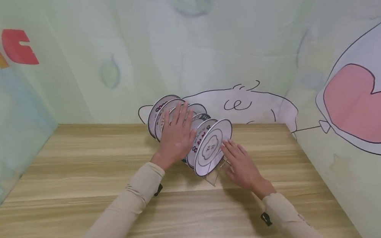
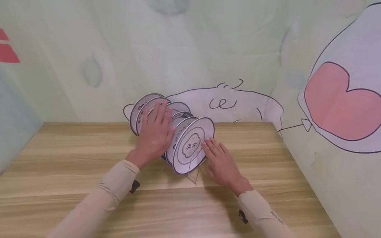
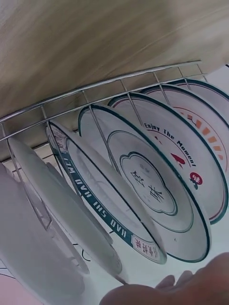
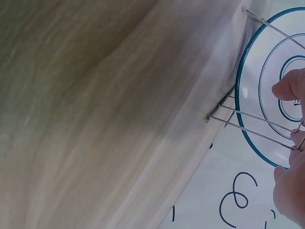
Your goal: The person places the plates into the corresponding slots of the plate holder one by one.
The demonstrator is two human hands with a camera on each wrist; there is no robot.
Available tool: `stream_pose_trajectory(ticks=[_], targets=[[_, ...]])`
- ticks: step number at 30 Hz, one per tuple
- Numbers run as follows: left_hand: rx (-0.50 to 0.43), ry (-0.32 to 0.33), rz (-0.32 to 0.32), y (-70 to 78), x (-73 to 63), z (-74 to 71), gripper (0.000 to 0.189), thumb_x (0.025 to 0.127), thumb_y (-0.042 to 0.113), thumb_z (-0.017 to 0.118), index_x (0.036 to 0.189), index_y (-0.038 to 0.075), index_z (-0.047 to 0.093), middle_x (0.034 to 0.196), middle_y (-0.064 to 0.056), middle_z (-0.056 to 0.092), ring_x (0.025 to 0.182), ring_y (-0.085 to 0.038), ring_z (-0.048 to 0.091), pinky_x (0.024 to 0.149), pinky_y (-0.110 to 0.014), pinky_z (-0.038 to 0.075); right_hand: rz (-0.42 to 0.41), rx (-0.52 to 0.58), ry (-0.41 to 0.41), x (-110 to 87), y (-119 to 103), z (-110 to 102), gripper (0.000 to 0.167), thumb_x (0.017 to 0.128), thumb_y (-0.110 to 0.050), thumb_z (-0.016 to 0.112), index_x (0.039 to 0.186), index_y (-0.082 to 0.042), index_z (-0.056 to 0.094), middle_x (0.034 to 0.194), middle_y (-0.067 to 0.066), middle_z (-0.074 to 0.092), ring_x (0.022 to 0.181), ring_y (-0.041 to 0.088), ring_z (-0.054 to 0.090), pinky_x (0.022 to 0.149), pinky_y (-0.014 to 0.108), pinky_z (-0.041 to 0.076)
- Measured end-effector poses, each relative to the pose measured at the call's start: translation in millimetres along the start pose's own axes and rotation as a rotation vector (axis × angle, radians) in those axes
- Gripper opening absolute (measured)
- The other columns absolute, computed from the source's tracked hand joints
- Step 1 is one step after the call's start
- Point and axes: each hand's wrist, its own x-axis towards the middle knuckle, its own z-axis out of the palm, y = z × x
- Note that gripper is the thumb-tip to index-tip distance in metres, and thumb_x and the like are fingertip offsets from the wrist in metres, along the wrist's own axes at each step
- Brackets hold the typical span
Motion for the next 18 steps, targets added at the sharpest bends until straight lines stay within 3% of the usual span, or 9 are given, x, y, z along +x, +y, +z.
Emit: stream_pose_trajectory(ticks=[10,18], targets=[[-0.047,-0.003,-0.062,-0.2,-1.5,5.7,0.067,0.106,0.040,0.034,0.156,-0.001,0.024,0.167,-0.017,0.016,0.157,-0.034,0.009,0.126,-0.058,0.007,0.009,0.013,0.014,-1.2,-7,0,0.076,0.079,-0.009,0.071,0.148,0.004,0.042,0.157,0.022,0.039,0.148,0.041,0.033,0.123,0.053,0.026],[-0.043,-0.024,-0.067,-7.8,-2.1,5.8,0.068,0.106,0.043,0.029,0.157,0.000,0.021,0.168,-0.016,0.015,0.157,-0.033,0.007,0.127,-0.058,0.006,-0.045,0.019,0.074,-3.3,-18,2,0.074,0.076,-0.010,0.075,0.144,0.003,0.048,0.153,0.024,0.044,0.144,0.043,0.039,0.120,0.054,0.031]])
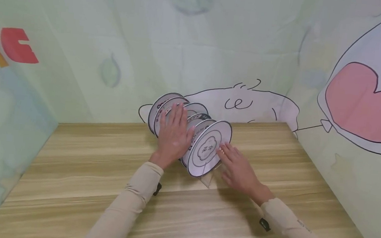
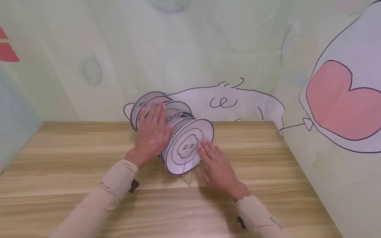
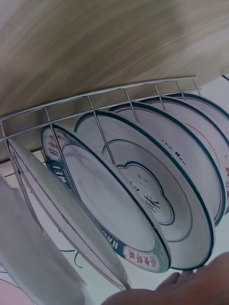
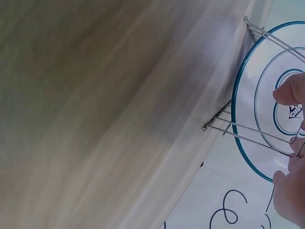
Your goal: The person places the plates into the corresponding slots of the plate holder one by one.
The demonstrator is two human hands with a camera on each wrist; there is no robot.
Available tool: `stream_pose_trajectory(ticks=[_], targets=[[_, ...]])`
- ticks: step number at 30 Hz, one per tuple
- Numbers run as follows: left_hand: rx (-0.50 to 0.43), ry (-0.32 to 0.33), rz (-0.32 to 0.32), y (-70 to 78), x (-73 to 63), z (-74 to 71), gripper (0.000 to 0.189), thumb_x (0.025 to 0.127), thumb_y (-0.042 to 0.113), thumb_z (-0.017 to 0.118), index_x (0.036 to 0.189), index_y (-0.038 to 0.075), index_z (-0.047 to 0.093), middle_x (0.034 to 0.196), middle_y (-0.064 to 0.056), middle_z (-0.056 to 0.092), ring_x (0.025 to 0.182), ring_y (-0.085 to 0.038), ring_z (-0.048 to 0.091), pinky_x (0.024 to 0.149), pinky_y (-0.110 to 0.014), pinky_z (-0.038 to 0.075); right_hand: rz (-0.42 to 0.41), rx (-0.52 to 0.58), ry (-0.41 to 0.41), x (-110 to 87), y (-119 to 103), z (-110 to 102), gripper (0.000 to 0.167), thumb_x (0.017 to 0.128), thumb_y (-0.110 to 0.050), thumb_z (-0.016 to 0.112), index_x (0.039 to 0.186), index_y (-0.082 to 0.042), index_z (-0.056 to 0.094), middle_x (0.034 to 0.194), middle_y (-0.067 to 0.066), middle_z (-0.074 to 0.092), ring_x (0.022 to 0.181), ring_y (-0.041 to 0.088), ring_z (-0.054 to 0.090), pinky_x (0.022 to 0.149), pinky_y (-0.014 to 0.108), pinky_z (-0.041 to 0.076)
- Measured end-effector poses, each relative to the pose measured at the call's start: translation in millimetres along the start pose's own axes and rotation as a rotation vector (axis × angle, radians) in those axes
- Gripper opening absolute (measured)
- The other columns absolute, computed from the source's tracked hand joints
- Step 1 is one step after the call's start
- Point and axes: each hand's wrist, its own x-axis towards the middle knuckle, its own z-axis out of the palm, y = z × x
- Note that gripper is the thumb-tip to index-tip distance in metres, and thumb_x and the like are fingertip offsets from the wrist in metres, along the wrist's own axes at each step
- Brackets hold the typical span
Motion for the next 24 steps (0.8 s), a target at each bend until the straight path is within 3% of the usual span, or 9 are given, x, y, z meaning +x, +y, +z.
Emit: stream_pose_trajectory(ticks=[16,24], targets=[[-0.029,-0.006,0.028,-16.6,0.2,-3.8,0.066,0.105,0.042,0.029,0.158,0.002,0.023,0.168,-0.013,0.017,0.156,-0.034,0.011,0.126,-0.059,0.009,-0.041,0.104,0.021,-3.2,-23,2,0.077,0.073,-0.013,0.073,0.144,0.005,0.047,0.154,0.024,0.042,0.144,0.044,0.038,0.118,0.057,0.033],[-0.074,0.018,0.103,-30.8,-0.9,-5.3,0.064,0.104,0.038,0.034,0.157,0.002,0.026,0.167,-0.015,0.022,0.156,-0.035,0.014,0.126,-0.058,0.012,-0.044,0.141,0.010,-3.6,-37,2,0.078,0.075,-0.013,0.074,0.145,0.004,0.046,0.156,0.022,0.040,0.145,0.042,0.038,0.118,0.057,0.033]])
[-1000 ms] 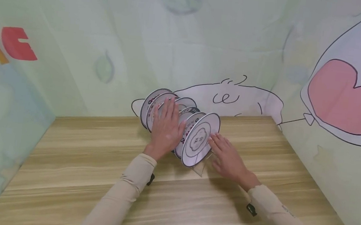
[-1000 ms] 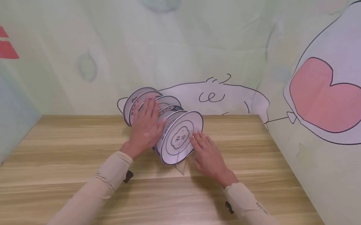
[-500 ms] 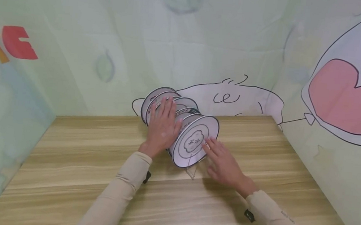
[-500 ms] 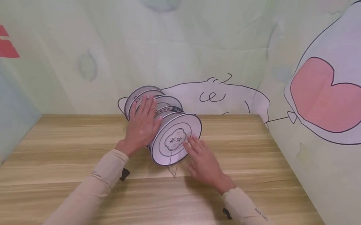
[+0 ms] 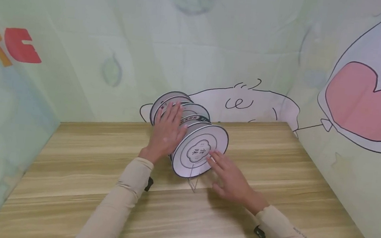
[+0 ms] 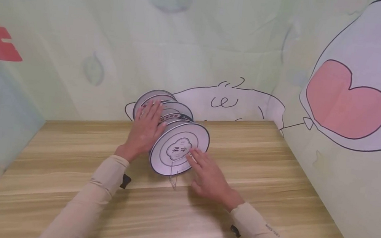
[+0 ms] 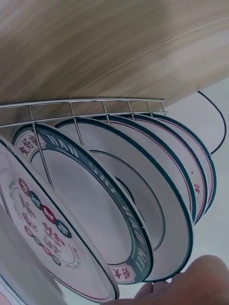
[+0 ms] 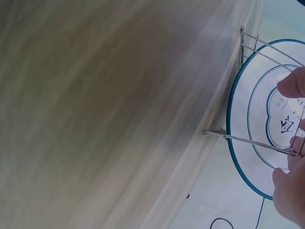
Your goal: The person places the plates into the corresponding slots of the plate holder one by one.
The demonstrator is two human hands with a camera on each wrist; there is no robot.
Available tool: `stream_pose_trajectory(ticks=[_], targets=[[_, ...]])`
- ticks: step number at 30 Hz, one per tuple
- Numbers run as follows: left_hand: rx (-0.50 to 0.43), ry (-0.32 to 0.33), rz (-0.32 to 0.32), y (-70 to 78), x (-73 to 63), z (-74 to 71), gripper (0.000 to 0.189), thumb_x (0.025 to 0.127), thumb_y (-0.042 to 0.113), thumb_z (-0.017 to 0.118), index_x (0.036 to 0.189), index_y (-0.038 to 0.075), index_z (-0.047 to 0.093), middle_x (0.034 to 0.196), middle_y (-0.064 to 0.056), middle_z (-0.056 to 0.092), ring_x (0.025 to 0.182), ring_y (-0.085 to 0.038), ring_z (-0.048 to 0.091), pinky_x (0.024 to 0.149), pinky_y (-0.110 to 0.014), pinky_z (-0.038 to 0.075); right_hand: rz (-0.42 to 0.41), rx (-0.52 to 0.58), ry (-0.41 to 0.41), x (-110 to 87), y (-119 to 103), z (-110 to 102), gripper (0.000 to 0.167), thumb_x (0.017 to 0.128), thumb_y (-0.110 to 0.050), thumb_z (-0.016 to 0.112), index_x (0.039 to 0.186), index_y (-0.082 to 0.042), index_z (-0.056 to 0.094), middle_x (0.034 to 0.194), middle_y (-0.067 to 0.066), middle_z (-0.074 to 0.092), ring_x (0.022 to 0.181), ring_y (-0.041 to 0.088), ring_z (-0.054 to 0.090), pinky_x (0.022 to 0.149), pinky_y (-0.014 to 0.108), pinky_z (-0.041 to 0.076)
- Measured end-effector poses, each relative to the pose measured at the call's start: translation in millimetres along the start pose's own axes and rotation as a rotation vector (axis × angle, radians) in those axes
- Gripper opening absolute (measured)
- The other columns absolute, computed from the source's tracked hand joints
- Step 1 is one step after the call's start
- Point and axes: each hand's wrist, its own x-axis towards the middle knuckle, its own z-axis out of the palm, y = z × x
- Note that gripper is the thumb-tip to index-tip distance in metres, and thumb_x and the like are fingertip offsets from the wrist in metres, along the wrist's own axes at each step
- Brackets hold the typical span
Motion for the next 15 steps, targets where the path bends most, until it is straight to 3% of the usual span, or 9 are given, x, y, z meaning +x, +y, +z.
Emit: stream_pose_trajectory(ticks=[8,15], targets=[[-0.046,-0.026,0.037,-9.7,1.0,-0.9,0.065,0.105,0.039,0.032,0.158,0.003,0.023,0.167,-0.014,0.019,0.156,-0.035,0.011,0.127,-0.056,0.009,-0.012,-0.010,0.013,0.0,-8,4,0.082,0.074,-0.014,0.078,0.146,0.004,0.044,0.156,0.023,0.039,0.144,0.041,0.039,0.118,0.056,0.034],[-0.137,0.008,0.083,-21.7,-0.9,-3.0,0.060,0.104,0.034,0.036,0.156,0.004,0.031,0.166,-0.014,0.025,0.155,-0.035,0.015,0.126,-0.056,0.012,-0.026,0.026,0.024,2.0,-17,8,0.080,0.073,-0.014,0.076,0.145,0.004,0.046,0.156,0.024,0.039,0.143,0.043,0.040,0.115,0.058,0.037]])
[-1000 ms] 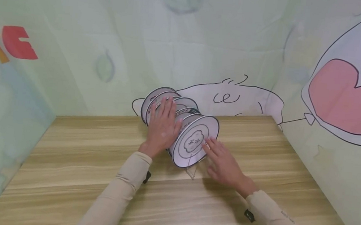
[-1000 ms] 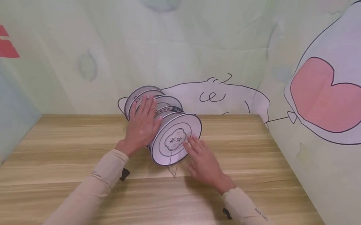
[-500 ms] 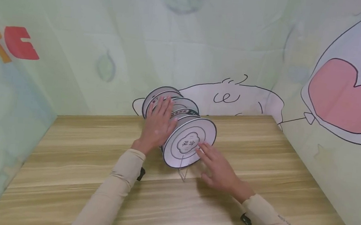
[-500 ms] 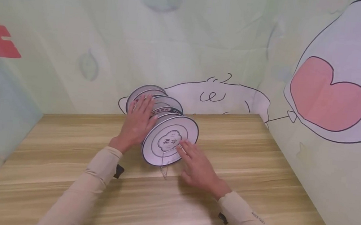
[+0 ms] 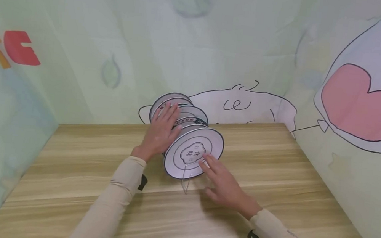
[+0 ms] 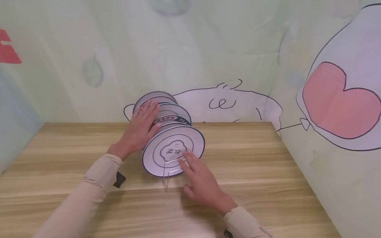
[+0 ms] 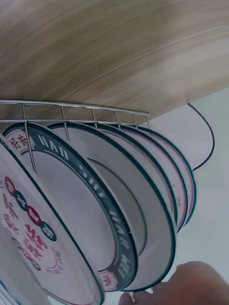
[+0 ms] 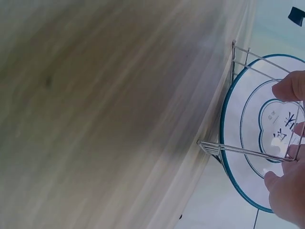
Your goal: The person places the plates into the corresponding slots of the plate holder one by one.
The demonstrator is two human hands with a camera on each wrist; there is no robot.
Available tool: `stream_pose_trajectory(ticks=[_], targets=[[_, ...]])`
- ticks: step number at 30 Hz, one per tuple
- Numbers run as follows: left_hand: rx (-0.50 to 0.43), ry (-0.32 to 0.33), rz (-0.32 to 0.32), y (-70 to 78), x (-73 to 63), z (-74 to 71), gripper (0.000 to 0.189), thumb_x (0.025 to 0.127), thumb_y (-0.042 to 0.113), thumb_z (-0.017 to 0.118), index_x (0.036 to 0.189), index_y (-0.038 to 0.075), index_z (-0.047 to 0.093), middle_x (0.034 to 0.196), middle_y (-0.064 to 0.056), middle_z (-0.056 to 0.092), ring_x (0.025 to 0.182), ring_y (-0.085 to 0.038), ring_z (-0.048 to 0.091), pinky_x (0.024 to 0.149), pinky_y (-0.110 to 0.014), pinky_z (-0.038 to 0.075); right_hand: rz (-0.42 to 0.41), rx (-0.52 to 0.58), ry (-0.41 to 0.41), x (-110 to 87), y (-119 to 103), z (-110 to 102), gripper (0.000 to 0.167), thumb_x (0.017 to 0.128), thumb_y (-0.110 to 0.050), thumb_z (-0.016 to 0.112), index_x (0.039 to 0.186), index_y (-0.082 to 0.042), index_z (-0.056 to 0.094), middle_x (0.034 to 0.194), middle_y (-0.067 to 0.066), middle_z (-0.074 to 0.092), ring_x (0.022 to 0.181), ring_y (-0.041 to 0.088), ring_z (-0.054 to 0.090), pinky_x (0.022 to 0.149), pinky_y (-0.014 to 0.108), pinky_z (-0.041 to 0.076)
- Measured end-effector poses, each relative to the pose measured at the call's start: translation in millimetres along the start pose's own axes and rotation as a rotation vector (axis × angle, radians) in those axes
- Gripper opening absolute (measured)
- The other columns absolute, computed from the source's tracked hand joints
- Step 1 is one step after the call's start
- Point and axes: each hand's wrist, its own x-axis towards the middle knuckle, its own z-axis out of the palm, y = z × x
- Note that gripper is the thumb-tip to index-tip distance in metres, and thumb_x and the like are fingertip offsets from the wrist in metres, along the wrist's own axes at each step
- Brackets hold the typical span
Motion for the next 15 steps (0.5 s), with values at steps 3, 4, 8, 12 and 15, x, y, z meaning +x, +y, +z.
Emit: stream_pose_trajectory(ticks=[3,4,8,12,15], targets=[[-0.061,0.017,0.006,-6.0,-3.3,-2.7,0.056,0.104,0.029,0.036,0.155,0.005,0.034,0.164,-0.015,0.028,0.155,-0.035,0.018,0.126,-0.058,0.013,0.004,0.005,-0.022,0.9,-3,2,0.079,0.075,-0.015,0.074,0.146,0.003,0.045,0.158,0.022,0.038,0.144,0.042,0.038,0.117,0.057,0.036],[-0.083,0.023,0.002,-7.0,-4.4,-3.6,0.054,0.105,0.028,0.036,0.154,0.006,0.035,0.164,-0.015,0.029,0.155,-0.035,0.018,0.126,-0.058,0.014,0.006,0.002,-0.028,0.8,-3,2,0.078,0.076,-0.015,0.074,0.147,0.002,0.045,0.158,0.021,0.038,0.145,0.041,0.038,0.117,0.056,0.035],[-0.174,0.059,-0.025,-3.0,-10.8,-10.1,0.051,0.105,0.024,0.035,0.152,0.005,0.039,0.162,-0.018,0.031,0.154,-0.037,0.020,0.125,-0.059,0.014,0.029,0.022,-0.043,-1.0,-1,1,0.078,0.078,-0.014,0.074,0.148,0.001,0.044,0.159,0.019,0.037,0.146,0.038,0.036,0.119,0.055,0.034],[-0.224,0.127,-0.041,9.6,-20.8,-22.6,0.051,0.104,0.024,0.040,0.150,0.004,0.043,0.162,-0.019,0.031,0.155,-0.036,0.018,0.124,-0.061,0.014,0.061,0.042,-0.041,-6.3,4,-4,0.077,0.078,-0.013,0.074,0.148,0.002,0.044,0.158,0.018,0.039,0.146,0.038,0.037,0.118,0.056,0.035],[-0.195,0.159,-0.019,18.7,-32.0,-32.1,0.051,0.102,0.025,0.044,0.149,0.005,0.045,0.163,-0.018,0.030,0.155,-0.036,0.019,0.123,-0.064,0.016,0.075,0.052,-0.035,-11.0,9,-7,0.077,0.079,-0.013,0.074,0.148,0.001,0.043,0.158,0.018,0.040,0.146,0.037,0.037,0.117,0.057,0.035]])
